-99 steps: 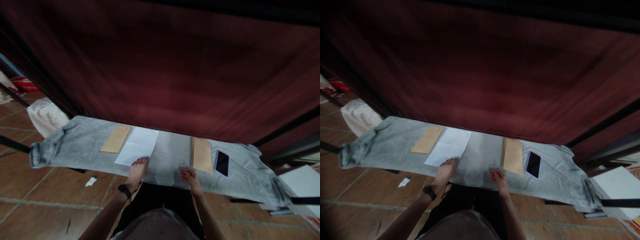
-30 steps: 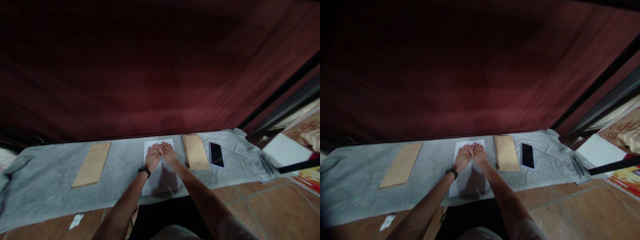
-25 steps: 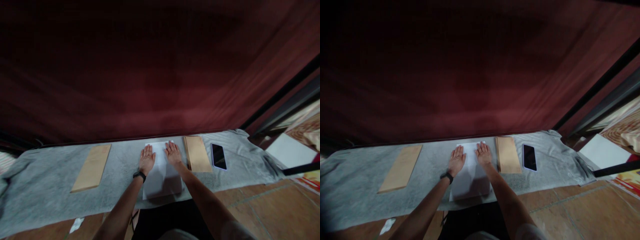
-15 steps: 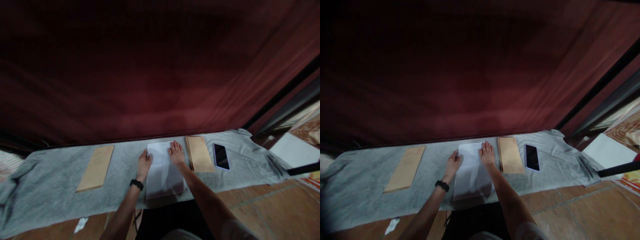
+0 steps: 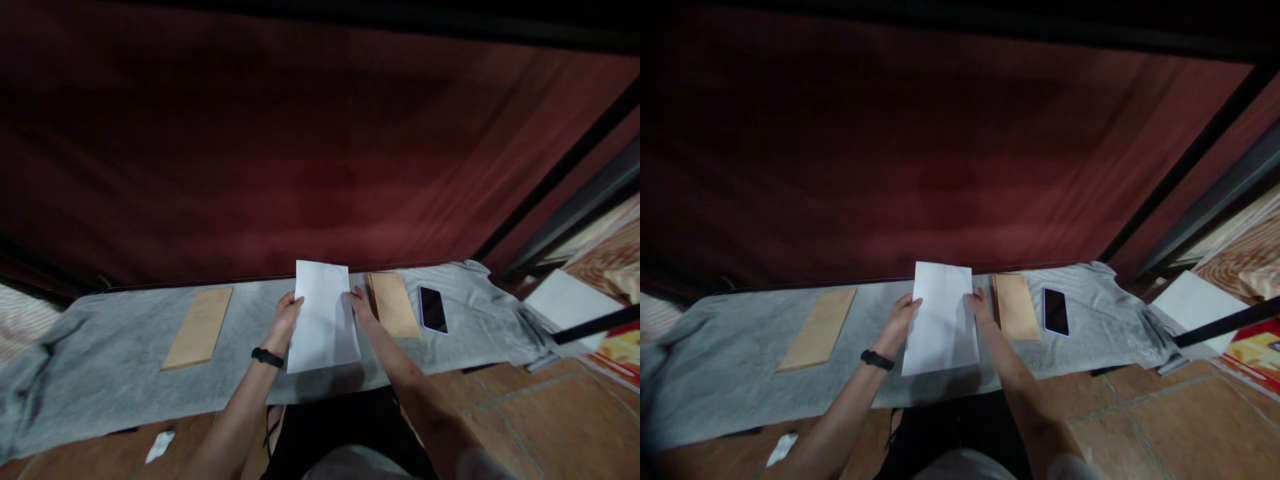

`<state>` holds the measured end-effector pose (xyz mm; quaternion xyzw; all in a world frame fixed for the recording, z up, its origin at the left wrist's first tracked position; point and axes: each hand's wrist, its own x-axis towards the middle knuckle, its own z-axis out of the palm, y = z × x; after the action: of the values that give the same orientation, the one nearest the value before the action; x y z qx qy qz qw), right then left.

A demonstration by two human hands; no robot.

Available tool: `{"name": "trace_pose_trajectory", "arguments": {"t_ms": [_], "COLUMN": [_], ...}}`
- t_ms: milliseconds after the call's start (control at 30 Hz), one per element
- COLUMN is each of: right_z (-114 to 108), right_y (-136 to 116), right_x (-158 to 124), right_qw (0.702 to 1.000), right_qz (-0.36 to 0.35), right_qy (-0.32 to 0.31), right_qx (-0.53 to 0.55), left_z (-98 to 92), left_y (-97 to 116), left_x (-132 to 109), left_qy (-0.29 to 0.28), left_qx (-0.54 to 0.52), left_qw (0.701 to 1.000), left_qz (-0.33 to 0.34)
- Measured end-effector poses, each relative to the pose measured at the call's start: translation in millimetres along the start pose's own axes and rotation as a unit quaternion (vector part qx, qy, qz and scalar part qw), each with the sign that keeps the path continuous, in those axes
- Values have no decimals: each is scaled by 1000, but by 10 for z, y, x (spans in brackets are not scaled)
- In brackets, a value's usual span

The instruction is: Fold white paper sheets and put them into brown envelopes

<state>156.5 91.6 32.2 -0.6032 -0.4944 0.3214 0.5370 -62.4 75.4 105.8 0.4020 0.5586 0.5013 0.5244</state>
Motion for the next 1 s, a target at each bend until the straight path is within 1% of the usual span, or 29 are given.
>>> {"name": "trace_pose_trajectory", "arguments": {"t_ms": [33, 67, 167, 200, 267, 333, 400, 433, 467, 533, 633, 667, 733, 800, 833, 933, 1000], "right_z": [-38, -76, -214, -273, -413, -571, -719, -781, -831, -894, -913, -909, -902, -910, -921, -980, -1035], "right_y": [-72, -154, -462, -578, -798, -951, -989, -962, -907, -739, -438, -343, -171, -26, 35, 164, 202], "right_x": [31, 64, 153, 172, 177, 120, -12, -104, -211, -453, -840, -964, -1194, -1391, -1474, -1656, -1725], "right_qw": [999, 998, 992, 989, 972, 967, 974, 978, 980, 977, 968, 963, 940, 910, 903, 894, 892], "right_qz": [11, 21, 23, 17, 2, -24, -55, -71, -88, -109, -141, -148, -176, -210, -221, -233, -233], "right_qy": [-21, -42, -78, -79, -82, -81, -77, -83, -104, -146, -205, -215, -254, -298, -305, -309, -308], "right_qx": [26, 48, 101, 126, 221, 240, 206, 176, 147, 107, -14, -62, -147, -196, -209, -228, -234], "left_z": [14, 25, 14, -10, -90, -205, -339, -407, -473, -594, -741, -783, -857, -917, -940, -991, -1018], "left_y": [146, 298, 721, 830, 970, 984, 867, 762, 631, 314, -192, -340, -581, -744, -799, -883, -891], "left_x": [-17, -39, -150, -200, -313, -428, -530, -572, -609, -675, -794, -847, -970, -1095, -1151, -1276, -1319], "left_qy": [-13, -38, -95, -97, -85, -57, -49, -63, -88, -122, -131, -136, -174, -207, -223, -264, -280], "left_qx": [-6, -19, -27, -12, 38, 101, 162, 189, 209, 243, 313, 339, 381, 418, 434, 467, 473], "left_qw": [1000, 999, 989, 985, 972, 955, 938, 931, 923, 906, 885, 879, 859, 838, 827, 795, 785], "left_qz": [10, 27, 107, 140, 214, 273, 301, 305, 311, 325, 319, 308, 293, 284, 281, 282, 287]}}
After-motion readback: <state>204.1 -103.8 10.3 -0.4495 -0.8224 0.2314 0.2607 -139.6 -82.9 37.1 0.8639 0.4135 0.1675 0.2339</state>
